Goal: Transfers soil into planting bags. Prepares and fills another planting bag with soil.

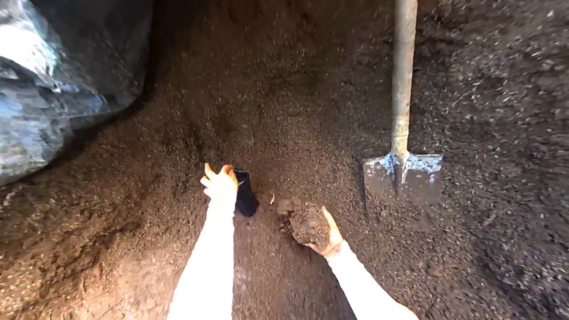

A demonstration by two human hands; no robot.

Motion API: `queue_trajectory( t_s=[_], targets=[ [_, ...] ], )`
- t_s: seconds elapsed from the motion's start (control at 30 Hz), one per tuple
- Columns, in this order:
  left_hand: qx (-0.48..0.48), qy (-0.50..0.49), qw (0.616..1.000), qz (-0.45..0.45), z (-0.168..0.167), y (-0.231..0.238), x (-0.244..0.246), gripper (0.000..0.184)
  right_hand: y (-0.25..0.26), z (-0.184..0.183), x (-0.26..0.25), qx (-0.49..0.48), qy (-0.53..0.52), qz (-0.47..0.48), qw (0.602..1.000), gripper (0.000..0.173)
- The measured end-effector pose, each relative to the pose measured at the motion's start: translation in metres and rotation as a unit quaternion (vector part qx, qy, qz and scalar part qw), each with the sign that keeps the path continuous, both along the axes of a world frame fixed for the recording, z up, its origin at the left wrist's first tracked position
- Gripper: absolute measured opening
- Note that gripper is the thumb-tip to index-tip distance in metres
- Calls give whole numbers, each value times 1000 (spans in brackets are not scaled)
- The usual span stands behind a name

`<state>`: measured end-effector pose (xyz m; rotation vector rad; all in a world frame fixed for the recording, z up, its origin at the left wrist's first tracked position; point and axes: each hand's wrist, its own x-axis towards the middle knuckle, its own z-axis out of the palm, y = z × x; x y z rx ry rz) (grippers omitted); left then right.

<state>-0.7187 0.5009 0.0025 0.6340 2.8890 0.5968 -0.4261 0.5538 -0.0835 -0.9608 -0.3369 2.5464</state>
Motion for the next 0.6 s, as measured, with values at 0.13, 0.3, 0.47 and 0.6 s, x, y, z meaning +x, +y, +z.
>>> queue_trajectory(
  t_s=[0.13, 0.3, 0.47, 0.6],
  targets=[
    [-265, -137, 948, -107, 7, 11, -39, 39, 6, 19, 6, 3, 29, -5, 1000, 69],
    [-81, -145, 980, -113, 29, -13, 49, 54, 0, 54, 15, 13, 41, -12, 999, 68],
    [15, -147, 971, -189, 49, -43, 163, 65, -16, 106, 16, 60, 114, -21, 991, 71],
    [44, -207, 953, -215, 47, -58, 220, 86, -29, 107, 16, 126, 102, -55, 985, 55]
  ],
)
